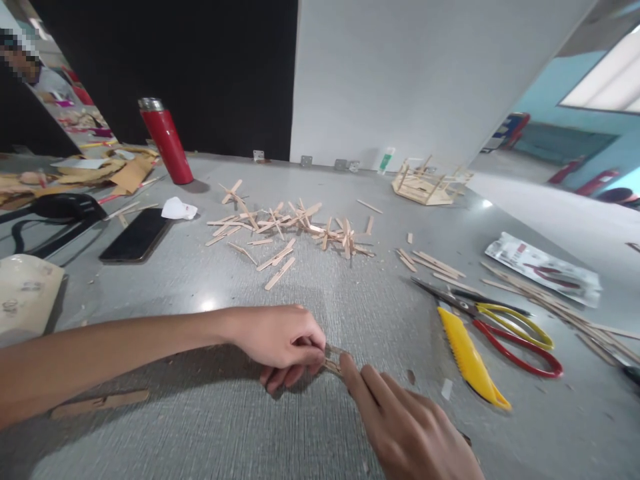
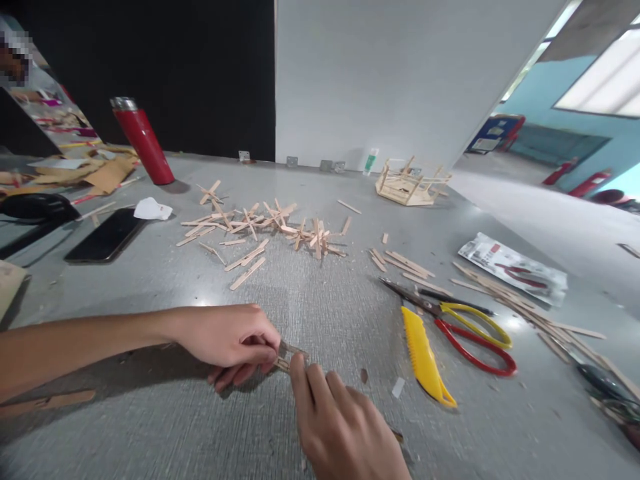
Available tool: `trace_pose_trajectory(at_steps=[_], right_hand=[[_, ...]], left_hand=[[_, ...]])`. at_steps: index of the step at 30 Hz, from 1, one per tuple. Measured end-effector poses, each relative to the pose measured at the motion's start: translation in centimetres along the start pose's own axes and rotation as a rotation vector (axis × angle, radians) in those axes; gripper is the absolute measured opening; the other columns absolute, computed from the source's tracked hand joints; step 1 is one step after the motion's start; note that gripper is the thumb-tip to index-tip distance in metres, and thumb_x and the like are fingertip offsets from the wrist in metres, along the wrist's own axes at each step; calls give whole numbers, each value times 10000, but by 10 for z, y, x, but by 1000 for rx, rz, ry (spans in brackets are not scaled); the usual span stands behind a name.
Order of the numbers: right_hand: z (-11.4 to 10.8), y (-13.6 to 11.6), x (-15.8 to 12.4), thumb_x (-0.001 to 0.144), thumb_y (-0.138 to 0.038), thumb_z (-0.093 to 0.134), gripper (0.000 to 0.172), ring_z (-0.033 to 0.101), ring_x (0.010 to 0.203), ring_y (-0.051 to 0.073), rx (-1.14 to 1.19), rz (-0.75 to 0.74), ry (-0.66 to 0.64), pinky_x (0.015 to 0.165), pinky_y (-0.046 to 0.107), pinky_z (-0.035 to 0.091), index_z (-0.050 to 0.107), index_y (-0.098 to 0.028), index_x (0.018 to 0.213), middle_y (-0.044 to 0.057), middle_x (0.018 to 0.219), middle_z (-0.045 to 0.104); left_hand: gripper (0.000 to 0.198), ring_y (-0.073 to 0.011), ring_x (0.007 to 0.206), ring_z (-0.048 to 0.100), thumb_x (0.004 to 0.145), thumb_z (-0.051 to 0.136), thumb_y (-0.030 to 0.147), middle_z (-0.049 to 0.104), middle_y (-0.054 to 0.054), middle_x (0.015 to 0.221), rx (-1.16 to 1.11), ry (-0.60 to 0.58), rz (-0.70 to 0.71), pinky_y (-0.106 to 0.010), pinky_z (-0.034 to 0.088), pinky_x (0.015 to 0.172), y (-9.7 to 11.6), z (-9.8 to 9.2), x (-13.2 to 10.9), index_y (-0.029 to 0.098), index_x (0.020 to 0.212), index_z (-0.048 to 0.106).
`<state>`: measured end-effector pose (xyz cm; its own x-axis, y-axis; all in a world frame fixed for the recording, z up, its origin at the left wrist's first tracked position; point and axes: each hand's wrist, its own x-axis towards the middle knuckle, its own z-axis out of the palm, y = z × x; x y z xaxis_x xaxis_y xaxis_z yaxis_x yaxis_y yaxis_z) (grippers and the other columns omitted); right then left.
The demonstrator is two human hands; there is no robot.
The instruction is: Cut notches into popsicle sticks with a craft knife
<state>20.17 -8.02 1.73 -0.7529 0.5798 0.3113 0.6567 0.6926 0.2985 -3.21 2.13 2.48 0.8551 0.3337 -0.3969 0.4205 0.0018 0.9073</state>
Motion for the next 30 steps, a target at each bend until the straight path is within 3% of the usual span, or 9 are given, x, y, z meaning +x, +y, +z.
trace_pose_trajectory(at_steps=[12,22,30], right_hand=[[2,3,-1,743,69,360,574,724,645,177,37,6,-4,501,267,577,566,-10,1273,68,876,740],[1,-3,-3,789,1,450,537,622,538,143,-221,-38,-10,430,290,489,597,-7,1306,9,774,642],[-1,-5,-3,815,5,434,509,536,447,108,-286,-58,5,386,271,409,621,3,1288,-12,692,574]], left_hand=[[264,-136,403,618,1020,477,289,638,6,600,-14,-1,23,-206,501,362,-3,-1,2,180,797,566],[283,-108,383,593,1011,530,331,608,31,572,25,41,25,-170,474,360,2,2,0,179,774,557],[267,-101,372,581,1022,462,244,600,40,548,35,46,50,-154,453,342,0,2,0,183,780,558]])
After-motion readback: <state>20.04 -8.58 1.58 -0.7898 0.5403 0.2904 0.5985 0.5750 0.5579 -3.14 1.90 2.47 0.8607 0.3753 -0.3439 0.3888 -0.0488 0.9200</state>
